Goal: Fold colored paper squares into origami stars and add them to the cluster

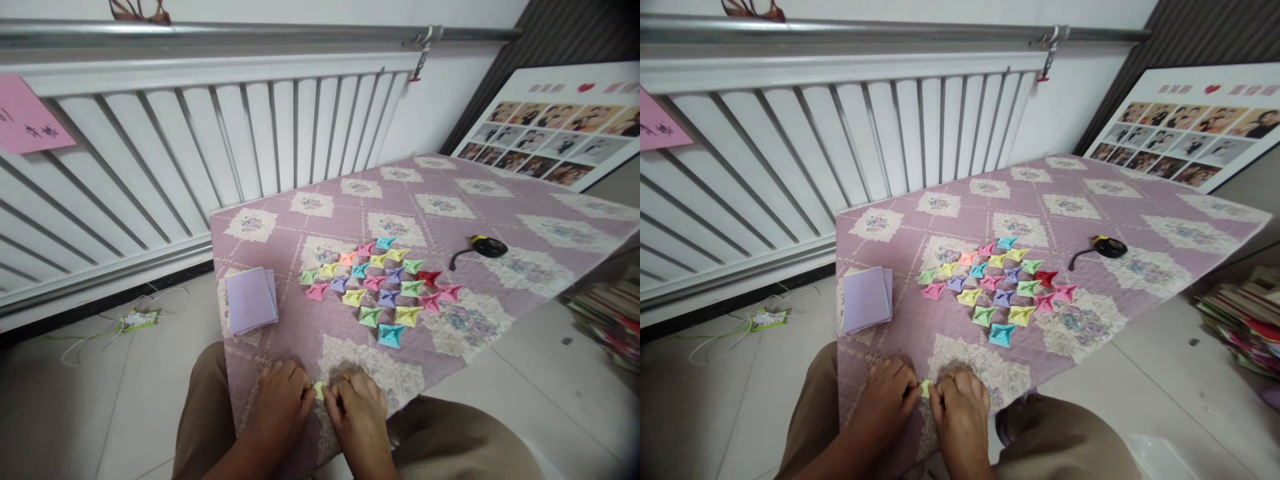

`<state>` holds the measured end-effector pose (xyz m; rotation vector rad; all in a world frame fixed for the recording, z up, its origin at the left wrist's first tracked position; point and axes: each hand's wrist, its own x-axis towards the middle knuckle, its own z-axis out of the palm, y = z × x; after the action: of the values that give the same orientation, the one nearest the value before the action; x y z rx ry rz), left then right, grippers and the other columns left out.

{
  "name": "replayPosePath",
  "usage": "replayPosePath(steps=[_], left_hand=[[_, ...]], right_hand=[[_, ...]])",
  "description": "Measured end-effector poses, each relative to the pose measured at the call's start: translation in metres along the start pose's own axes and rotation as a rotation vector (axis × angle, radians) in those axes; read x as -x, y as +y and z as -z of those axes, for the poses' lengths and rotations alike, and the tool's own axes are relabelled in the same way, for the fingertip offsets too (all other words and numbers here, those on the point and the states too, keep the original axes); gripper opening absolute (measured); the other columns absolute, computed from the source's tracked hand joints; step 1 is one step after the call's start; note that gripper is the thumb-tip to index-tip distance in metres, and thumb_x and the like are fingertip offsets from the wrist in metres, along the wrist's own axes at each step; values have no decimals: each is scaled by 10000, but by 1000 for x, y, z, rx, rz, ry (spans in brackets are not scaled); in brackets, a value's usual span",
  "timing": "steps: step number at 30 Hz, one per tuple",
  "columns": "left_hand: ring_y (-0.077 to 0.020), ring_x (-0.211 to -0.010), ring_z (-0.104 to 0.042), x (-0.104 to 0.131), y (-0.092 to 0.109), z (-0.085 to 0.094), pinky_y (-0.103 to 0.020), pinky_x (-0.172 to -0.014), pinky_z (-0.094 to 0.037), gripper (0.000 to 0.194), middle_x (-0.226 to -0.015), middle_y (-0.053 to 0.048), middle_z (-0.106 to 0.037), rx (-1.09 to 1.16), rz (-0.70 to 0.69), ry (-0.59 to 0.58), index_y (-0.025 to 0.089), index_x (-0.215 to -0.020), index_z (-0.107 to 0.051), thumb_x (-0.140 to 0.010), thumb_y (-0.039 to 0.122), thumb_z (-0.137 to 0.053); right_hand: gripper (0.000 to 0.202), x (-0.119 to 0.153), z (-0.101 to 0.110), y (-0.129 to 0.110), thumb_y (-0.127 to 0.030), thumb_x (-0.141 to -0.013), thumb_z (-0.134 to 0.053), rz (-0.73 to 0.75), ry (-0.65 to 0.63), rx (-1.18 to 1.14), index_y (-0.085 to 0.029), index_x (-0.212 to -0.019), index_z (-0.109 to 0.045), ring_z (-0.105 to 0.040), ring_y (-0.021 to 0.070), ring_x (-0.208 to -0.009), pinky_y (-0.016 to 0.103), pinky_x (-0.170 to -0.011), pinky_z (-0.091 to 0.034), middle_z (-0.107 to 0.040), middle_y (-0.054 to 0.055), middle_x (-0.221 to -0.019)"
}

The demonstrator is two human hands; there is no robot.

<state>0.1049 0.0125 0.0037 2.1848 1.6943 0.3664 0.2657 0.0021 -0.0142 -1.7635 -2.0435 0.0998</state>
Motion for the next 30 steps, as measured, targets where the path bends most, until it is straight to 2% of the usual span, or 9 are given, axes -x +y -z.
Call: replayPosePath(steps=[3,6,13,18,23,30], left_hand=[[-200,-870,-496,1,-2,-1,-377,-841,-329,115,-899,-4,-594,-29,-123,-7,212,-847,-587,-915,186,-497],[-189,-891,-495,2,-2,1,-371,-849,-318,114,-956,8,-600,-75,-295,-45,234,-929,-594,-935,186,-492],[-186,-888,-511,7,-5,5,-354,-818,-319,158,-965,-25,-612,-190,-443,-60,223,-1045,-597,-960,228,-464],[-200,-949,-515,19,-17,-4,-367,-848,-300,269,-1079,-35,-627,-229,-488,43,232,-1222,-525,-972,279,-439],[-194,-964,-516,26,-28,-10,-359,-842,-280,275,-1136,-9,-642,-201,-493,174,248,-1195,-556,-990,286,-378],[-211,-984,-507,27,-31,-6,-368,-817,-273,315,-1157,-21,-647,-222,-466,167,237,-1186,-575,-996,255,-324]], right_hand=[[135,-1,4,-2,-271,-838,-589,-11,2,-44,-239,-711,-554,-544,225,-791,370,-746,-355,-590,14,-761],[92,0,8,0,-236,-857,-540,42,28,-81,-250,-776,-583,-570,218,-835,374,-774,-369,-629,13,-829],[296,26,3,9,-181,-859,-473,343,164,21,-270,-1102,-617,-625,207,-940,364,-860,-412,-697,21,-985],[412,40,-4,14,-166,-811,-502,468,121,139,-252,-1207,-581,-649,190,-963,335,-851,-421,-704,7,-1109],[380,44,-8,23,-222,-819,-530,509,120,167,-238,-1193,-594,-662,192,-975,336,-849,-424,-695,-2,-1145],[382,45,-11,28,-250,-823,-541,487,109,106,-250,-1201,-597,-671,202,-946,336,-844,-428,-705,-3,-1121]])
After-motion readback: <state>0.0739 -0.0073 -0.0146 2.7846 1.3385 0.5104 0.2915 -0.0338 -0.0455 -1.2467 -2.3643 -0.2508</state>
